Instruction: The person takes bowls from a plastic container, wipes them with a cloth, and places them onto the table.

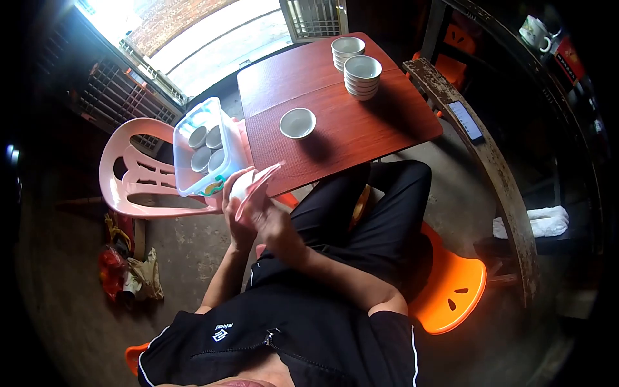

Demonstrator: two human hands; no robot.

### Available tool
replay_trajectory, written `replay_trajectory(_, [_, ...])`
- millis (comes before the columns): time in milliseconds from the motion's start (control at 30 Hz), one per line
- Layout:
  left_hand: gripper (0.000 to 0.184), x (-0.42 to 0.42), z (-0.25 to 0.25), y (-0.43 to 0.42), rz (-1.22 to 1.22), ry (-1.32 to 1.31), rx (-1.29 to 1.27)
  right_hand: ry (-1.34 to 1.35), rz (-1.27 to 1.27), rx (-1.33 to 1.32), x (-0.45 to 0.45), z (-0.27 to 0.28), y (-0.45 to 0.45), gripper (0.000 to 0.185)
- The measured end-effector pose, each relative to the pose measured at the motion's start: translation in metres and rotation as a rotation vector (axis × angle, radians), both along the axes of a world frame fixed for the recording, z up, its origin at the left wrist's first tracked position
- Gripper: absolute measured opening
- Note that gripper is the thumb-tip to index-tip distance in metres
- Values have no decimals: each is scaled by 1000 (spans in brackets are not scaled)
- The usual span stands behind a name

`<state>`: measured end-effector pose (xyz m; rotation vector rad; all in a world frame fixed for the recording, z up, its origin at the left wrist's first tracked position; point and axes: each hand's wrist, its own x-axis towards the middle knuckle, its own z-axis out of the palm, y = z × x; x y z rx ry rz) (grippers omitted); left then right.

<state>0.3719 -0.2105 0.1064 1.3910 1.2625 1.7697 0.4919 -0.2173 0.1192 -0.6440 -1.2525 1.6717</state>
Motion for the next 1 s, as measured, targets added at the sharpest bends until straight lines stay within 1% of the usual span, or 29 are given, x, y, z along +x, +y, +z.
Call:
replay_trajectory(33, [68,-6,-6,0,-83,-146,-80,-180,8,247,-1,-19,-5,20])
replay_trajectory(67, [62,-9,4,3,-191,-225,-118,-247,-117,715,-1,-26,-4,18])
replay_trajectory(133, [55,-11,29,1,-436,-621,-403,-734,-448,1390,-4,-45,5,25])
replay_trajectory(167, [49,-16,24,5,-436,-708,-502,-333,-362,1227,0,-48,21,33])
replay_trajectory(200, [54,-19,21,8,-496,-714,-516,-343,-330,1219,3,-50,24,33])
replay_trajectory(267, [62,-11,18,6,-428,-628,-384,-357,-269,1185,7,-50,25,32])
replay_trajectory(300, [67,-9,17,5,-393,-435,-350,-213,-183,847,12,-35,17,29])
replay_trajectory(333, [72,-7,16,5,-356,-245,-315,43,-30,217,13,-21,8,24])
replay_trajectory(367, [74,-5,14,9,-300,-202,-247,-19,16,161,15,-8,5,27])
replay_trajectory(400, [62,-3,17,10,-284,-207,-186,-80,67,107,15,0,4,29])
replay_trajectory(467, [49,-11,24,14,-272,-147,-202,-493,-133,858,6,-26,7,33])
replay_trajectory(500, [46,-13,24,14,-273,-255,-310,-700,-243,1236,3,-40,10,36])
replay_trajectory(533, [43,-13,22,15,-274,-367,-414,-595,-223,1211,4,-51,19,37])
replay_trajectory(600, [45,-18,24,14,-375,-527,-529,-387,-183,1153,13,-54,37,41])
replay_trajectory(633, [45,-16,25,12,-375,-532,-505,-424,-240,1188,16,-55,33,35])
replay_trajectory(667, [46,-14,25,9,-371,-538,-483,-394,-180,1002,17,-51,25,31])
replay_trajectory(700, [46,-15,17,8,-341,-479,-473,-363,-120,816,17,-47,14,27])
replay_trajectory(733, [46,-23,-10,13,-369,-524,-484,-331,-56,629,16,-40,7,23])
replay_trajectory(767, [47,-16,-8,10,-346,-511,-395,-80,18,220,14,-22,2,18])
replay_trajectory(800, [47,-6,-6,7,-322,-494,-306,106,58,-128,12,-17,1,20])
replay_trajectory(833, [47,0,-7,7,-232,-278,-218,187,-12,-182,9,-14,5,24])
replay_trajectory(867, [47,6,1,5,-144,-104,-251,265,-81,-235,6,-11,8,28])
replay_trajectory(900, [45,3,0,5,-180,-146,-304,-83,-112,-95,11,-6,6,29])
replay_trajectory(933, [44,-1,0,7,-221,-188,-354,-80,-129,-13,5,-18,-2,22])
replay_trajectory(967, [40,-2,9,7,-280,-247,-367,-280,-275,570,3,-41,1,19])
replay_trajectory(1000, [40,-7,2,11,-379,-441,-445,-472,-412,1158,4,-61,4,18])
